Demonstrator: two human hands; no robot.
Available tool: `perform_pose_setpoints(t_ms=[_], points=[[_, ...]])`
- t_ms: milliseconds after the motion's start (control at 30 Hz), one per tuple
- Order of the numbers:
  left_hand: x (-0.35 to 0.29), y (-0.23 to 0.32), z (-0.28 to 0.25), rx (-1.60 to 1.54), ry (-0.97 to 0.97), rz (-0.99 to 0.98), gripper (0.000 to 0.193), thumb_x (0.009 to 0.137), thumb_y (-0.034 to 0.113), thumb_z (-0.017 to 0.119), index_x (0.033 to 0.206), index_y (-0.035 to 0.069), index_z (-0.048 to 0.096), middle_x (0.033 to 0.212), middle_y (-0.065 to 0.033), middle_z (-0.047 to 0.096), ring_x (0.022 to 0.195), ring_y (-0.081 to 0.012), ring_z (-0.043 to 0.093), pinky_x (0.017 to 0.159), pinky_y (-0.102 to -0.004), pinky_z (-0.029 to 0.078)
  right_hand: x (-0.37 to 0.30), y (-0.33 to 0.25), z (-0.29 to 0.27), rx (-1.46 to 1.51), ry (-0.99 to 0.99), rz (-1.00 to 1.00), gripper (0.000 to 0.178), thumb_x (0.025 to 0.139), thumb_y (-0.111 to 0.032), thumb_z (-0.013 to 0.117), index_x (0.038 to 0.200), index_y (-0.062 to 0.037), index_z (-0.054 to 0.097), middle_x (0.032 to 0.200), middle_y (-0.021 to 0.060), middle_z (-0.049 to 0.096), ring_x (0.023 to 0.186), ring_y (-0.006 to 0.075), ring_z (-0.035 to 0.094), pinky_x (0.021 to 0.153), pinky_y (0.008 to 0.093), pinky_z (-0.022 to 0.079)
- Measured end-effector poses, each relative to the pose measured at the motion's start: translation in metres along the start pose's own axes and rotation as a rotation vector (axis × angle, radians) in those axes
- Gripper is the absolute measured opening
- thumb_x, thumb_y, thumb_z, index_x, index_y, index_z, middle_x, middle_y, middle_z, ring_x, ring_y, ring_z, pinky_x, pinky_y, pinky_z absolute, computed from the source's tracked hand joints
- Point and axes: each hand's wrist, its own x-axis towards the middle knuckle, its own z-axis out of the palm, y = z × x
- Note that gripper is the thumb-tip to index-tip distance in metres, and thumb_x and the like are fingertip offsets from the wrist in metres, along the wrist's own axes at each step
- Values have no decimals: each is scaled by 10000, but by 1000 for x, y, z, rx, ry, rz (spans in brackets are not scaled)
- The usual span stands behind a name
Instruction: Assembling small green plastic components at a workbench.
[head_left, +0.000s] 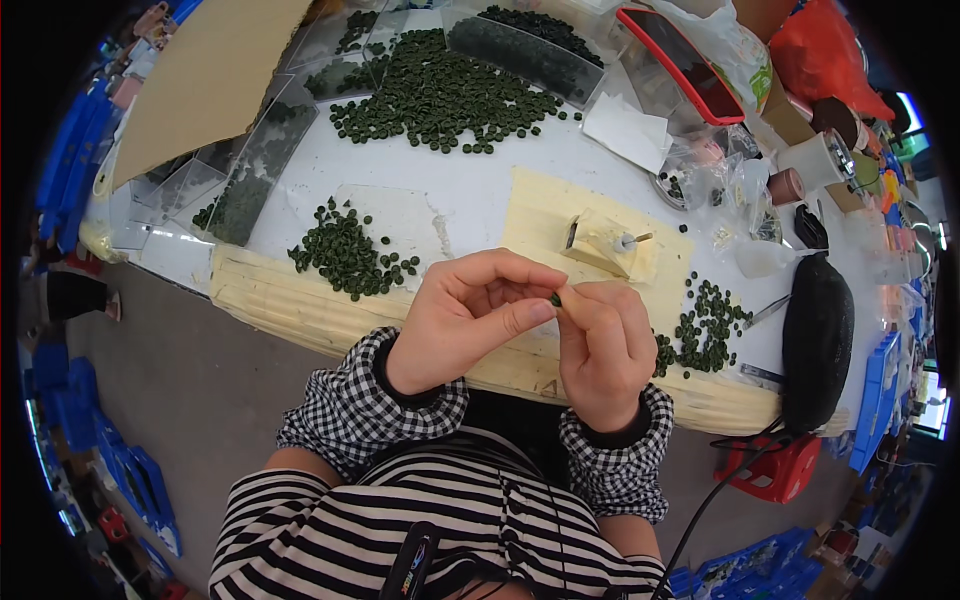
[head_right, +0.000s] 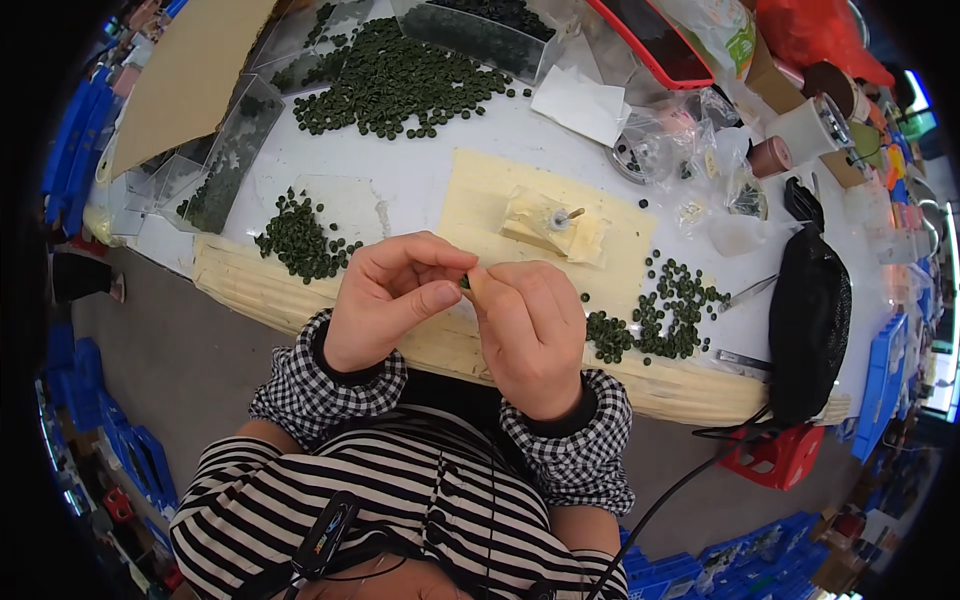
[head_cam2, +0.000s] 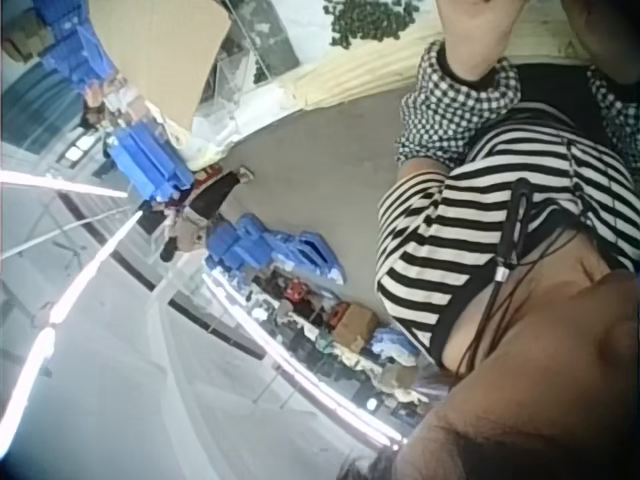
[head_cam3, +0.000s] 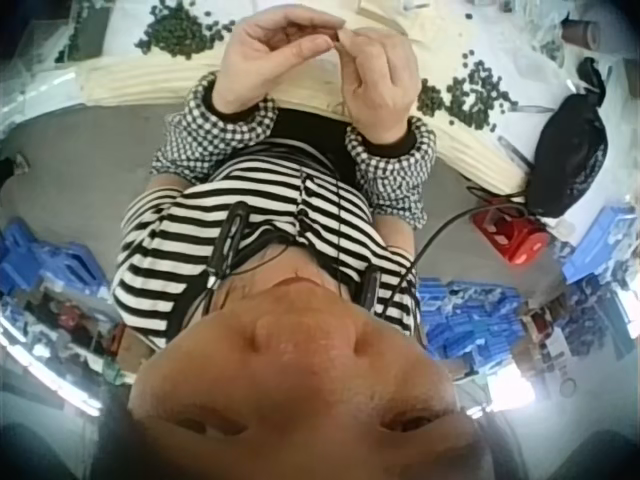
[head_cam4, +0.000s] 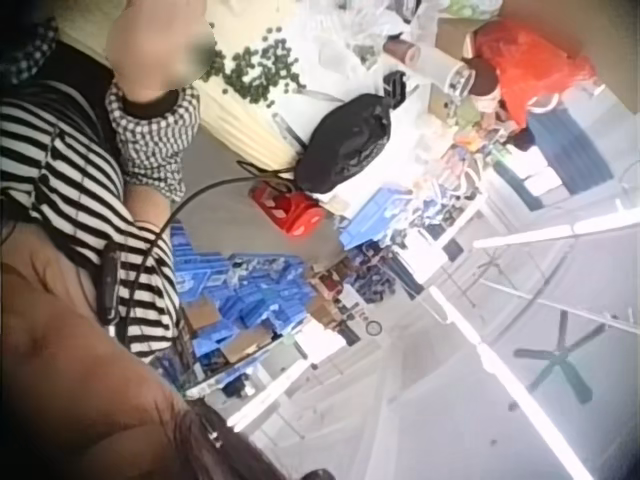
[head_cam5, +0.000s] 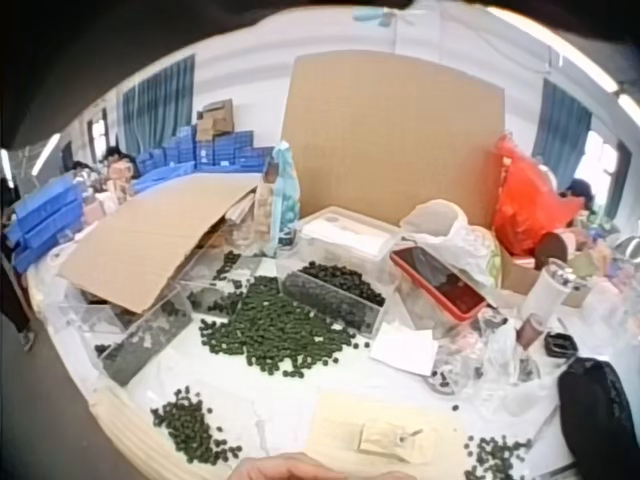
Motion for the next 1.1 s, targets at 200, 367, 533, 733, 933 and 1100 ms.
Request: perform_pose_setpoints(t_ms=[200,367,533,733,933,1100], points=[[-1,4,-2,117,106,33,251,875,-12,657,1124,-35,636,977,-71,662,886,-117,627,797,-242,509,2,3,0,-21,-40,-63,402,639,76,730,1036,30,687,895,116,640,743,249,623,621,329,502],[2,29,-18,1020,206,353,148,813,-5,681,961,-9,695,827,-109,653,707,-177,634,637,-260,504,3,-2,-2,-57,34,12,406,672,69,742,1071,12,696,866,102,643,708,231,612,604,319,491],[1,41,-29,1182,266,219,152,798,-37,683,948,-17,685,865,-107,677,713,-171,633,643,-265,505,0,0,-6,-57,49,40,365,684,56,751,1043,6,707,803,84,635,660,222,592,582,311,473],[0,25,-21,1248,108,304,112,773,9,687,879,11,650,808,-94,638,763,-269,609,681,-340,505,1,-2,-9,-41,17,72,338,689,45,756,1021,-12,716,778,68,627,638,211,579,561,305,458],[-2,18,-13,1431,57,385,172,744,-12,695,910,21,662,839,-97,632,773,-269,617,688,-344,512,-1,-3,-9,-24,7,76,330,694,34,760,1017,-23,720,766,60,627,631,204,572,551,300,449],[6,62,-25,1459,-122,308,186,756,-45,625,932,13,636,855,-110,608,794,-294,614,694,-364,510,-2,0,-12,-18,-7,35,333,693,29,765,1018,-23,720,762,57,627,623,201,565,545,299,442]])
